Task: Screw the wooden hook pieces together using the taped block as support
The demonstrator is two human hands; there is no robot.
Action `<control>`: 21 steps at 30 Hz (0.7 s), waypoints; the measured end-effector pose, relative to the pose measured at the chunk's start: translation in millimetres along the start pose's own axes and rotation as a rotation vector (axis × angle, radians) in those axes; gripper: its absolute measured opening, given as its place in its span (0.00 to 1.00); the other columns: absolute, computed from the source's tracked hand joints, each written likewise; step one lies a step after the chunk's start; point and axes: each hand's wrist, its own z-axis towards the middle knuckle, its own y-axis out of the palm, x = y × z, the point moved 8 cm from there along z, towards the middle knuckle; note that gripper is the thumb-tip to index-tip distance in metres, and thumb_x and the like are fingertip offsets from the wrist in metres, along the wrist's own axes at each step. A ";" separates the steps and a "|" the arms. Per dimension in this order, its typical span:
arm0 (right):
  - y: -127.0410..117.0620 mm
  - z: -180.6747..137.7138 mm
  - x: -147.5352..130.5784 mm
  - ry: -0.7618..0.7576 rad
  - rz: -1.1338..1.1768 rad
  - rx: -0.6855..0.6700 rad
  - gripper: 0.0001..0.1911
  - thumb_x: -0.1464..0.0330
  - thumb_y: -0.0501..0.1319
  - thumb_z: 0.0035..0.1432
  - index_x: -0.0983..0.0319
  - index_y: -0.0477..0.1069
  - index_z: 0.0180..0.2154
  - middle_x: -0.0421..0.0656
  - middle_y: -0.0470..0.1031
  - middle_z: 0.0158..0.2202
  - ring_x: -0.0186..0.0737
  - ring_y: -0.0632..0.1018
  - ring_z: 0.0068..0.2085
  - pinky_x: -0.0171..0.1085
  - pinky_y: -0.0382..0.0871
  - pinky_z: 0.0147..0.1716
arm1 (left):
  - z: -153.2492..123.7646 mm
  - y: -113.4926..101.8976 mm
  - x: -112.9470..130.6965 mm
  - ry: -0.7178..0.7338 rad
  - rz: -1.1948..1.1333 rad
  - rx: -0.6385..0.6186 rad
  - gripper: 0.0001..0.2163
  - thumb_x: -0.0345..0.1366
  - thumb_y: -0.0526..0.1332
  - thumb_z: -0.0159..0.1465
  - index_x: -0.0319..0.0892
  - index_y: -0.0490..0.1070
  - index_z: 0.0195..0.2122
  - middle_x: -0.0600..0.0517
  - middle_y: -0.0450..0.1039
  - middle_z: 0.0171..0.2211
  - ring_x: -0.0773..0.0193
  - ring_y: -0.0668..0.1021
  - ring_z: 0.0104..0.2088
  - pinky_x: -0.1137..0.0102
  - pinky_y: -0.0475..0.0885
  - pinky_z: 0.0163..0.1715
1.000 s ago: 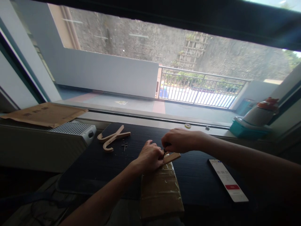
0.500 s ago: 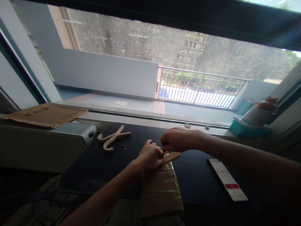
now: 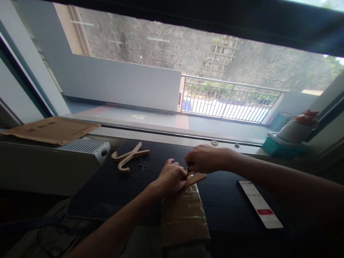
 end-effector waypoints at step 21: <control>-0.8 -3.1 6.8 0.100 -0.039 -0.049 0.15 0.62 0.58 0.54 0.63 0.75 0.40 0.45 0.76 0.32 0.37 0.72 0.30 0.34 0.55 0.25 | 0.1 2.2 -0.3 0.017 0.029 -0.014 0.08 0.34 0.59 0.57 0.44 0.72 0.22 0.54 0.73 0.23 0.61 0.72 0.36 0.51 0.51 0.54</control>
